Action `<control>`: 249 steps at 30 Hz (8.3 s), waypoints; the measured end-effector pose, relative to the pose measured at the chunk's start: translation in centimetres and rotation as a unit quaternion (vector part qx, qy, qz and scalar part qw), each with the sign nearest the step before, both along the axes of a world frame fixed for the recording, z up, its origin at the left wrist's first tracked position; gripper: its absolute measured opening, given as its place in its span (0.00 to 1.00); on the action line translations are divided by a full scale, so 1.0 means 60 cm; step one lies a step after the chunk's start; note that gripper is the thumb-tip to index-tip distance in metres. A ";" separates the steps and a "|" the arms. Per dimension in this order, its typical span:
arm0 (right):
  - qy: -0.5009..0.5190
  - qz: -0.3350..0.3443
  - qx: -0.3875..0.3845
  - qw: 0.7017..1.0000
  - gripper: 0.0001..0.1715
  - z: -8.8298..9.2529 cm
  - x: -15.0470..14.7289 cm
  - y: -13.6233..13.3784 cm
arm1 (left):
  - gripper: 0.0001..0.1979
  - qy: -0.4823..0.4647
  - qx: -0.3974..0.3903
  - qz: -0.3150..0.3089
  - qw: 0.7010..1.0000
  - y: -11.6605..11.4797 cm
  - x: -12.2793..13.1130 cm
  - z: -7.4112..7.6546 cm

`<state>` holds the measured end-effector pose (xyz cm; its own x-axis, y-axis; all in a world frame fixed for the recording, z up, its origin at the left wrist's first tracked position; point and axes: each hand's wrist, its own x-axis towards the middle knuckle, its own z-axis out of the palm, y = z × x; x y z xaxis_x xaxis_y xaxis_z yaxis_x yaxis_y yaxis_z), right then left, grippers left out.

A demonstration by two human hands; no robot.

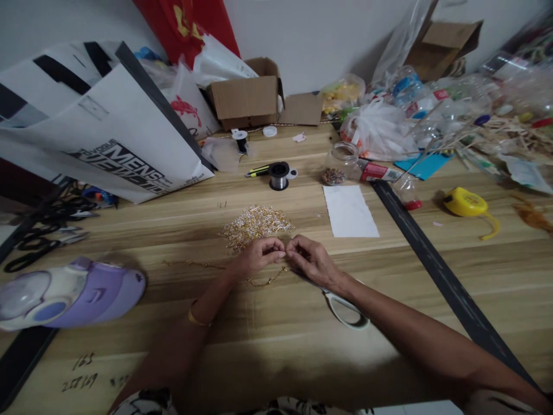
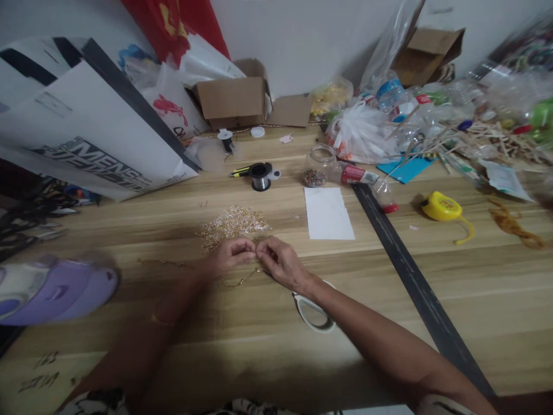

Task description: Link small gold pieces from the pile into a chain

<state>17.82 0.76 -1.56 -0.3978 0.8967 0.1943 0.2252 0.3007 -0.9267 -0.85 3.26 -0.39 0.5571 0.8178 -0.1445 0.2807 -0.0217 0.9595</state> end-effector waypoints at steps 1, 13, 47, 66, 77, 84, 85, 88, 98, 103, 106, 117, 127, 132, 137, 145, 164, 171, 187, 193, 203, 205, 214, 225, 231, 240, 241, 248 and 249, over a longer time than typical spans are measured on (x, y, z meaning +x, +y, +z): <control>0.001 0.000 -0.002 1.000 0.06 0.000 0.000 0.000 | 0.10 0.003 0.004 0.002 1.000 0.000 0.000 -0.002; 0.042 -0.028 -0.048 0.998 0.08 -0.001 -0.002 0.001 | 0.07 0.033 0.076 0.048 0.995 -0.004 0.004 0.001; 0.064 -0.008 -0.097 0.993 0.12 0.001 -0.003 0.000 | 0.07 0.036 0.126 0.083 0.988 0.000 0.006 -0.004; 0.077 -0.003 -0.133 0.988 0.14 0.001 -0.003 0.004 | 0.05 0.071 0.180 0.070 0.979 -0.002 0.007 -0.006; 0.076 -0.001 -0.139 0.987 0.12 0.001 -0.002 0.004 | 0.05 0.078 0.201 0.062 0.975 -0.002 0.008 -0.005; 0.079 0.000 -0.151 0.985 0.11 0.001 -0.002 0.005 | 0.04 0.078 0.230 0.063 0.968 -0.004 0.009 -0.003; 0.077 -0.001 -0.150 0.986 0.11 0.002 -0.002 0.005 | 0.04 0.078 0.237 0.061 0.967 -0.004 0.009 -0.003; 0.069 -0.004 -0.143 0.987 0.11 0.001 -0.001 0.006 | 0.04 0.073 0.262 0.057 0.961 -0.004 0.009 -0.004; 0.084 -0.003 -0.160 0.983 0.12 -0.002 -0.001 0.005 | 0.03 0.079 0.305 0.046 0.948 -0.006 0.010 -0.008; 0.087 -0.012 -0.154 0.984 0.13 -0.002 -0.002 0.007 | 0.04 0.086 0.308 0.050 0.946 -0.008 0.011 -0.003; 0.087 -0.019 -0.154 0.984 0.13 -0.001 -0.002 0.007 | 0.03 0.089 0.310 0.053 0.945 -0.009 0.010 -0.004; 0.096 -0.040 -0.165 0.981 0.12 -0.001 -0.004 0.008 | 0.02 0.099 0.308 0.044 0.945 -0.009 0.010 -0.005; 0.088 -0.039 -0.152 0.984 0.12 -0.003 -0.003 0.008 | 0.04 0.092 0.325 0.027 0.941 -0.009 0.009 -0.008; 0.085 -0.038 -0.149 0.985 0.11 -0.002 -0.003 0.008 | 0.04 0.092 0.324 0.024 0.941 -0.011 0.010 -0.002; 0.083 -0.038 -0.144 0.985 0.12 0.001 -0.003 0.008 | 0.05 0.101 0.312 0.020 0.944 -0.012 0.009 0.001; 0.089 -0.032 -0.157 0.983 0.14 0.003 -0.004 0.007 | 0.07 0.104 0.294 0.021 0.950 -0.012 0.007 0.002; 0.120 -0.025 -0.162 0.979 0.14 0.008 -0.006 0.008 | 0.07 0.088 0.250 0.058 0.963 -0.007 0.006 0.001; 0.104 -0.039 -0.148 0.983 0.13 0.003 -0.004 0.010 | 0.07 0.079 0.253 0.054 0.963 -0.006 0.006 0.000; 0.106 -0.059 -0.104 0.987 0.14 0.011 -0.002 0.006 | 0.08 0.049 0.237 0.061 0.968 -0.006 0.004 0.005; 0.127 -0.020 -0.125 0.984 0.13 0.007 -0.006 0.001 | 0.07 0.063 0.257 0.054 0.963 -0.009 0.007 0.010; 0.092 -0.041 -0.101 0.990 0.12 -0.001 -0.005 0.005 | 0.06 0.067 0.271 0.056 0.959 -0.007 0.007 0.002; 0.086 -0.043 -0.094 0.991 0.11 -0.004 -0.004 0.005 | 0.06 0.068 0.273 0.054 0.958 -0.008 0.007 0.004; 0.045 -0.048 -0.061 0.996 0.08 -0.006 -0.002 0.006 | 0.07 0.087 0.271 0.050 0.957 -0.010 0.006 0.007; 0.080 -0.074 -0.074 0.991 0.08 -0.009 0.002 0.011 | 0.03 0.149 0.312 -0.053 0.937 0.005 -0.007 0.005; 0.098 -0.095 -0.083 0.987 0.08 -0.005 0.003 0.013 | 0.05 0.222 0.326 -0.176 0.902 0.002 -0.009 0.015; 0.163 -0.128 -0.161 0.965 0.12 -0.003 0.005 0.020 | 0.03 0.277 0.317 -0.173 0.890 -0.009 0.001 0.019; 0.173 -0.129 -0.169 0.962 0.13 -0.002 0.005 0.020 | 0.03 0.275 0.317 -0.174 0.891 -0.009 0.001 0.018; 0.212 -0.151 -0.196 0.946 0.15 -0.002 0.004 0.025 | 0.06 0.278 0.313 -0.181 0.890 -0.008 0.004 0.020; 0.215 -0.156 -0.198 0.944 0.16 -0.001 0.004 0.025 | 0.06 0.279 0.313 -0.182 0.890 -0.007 0.005 0.021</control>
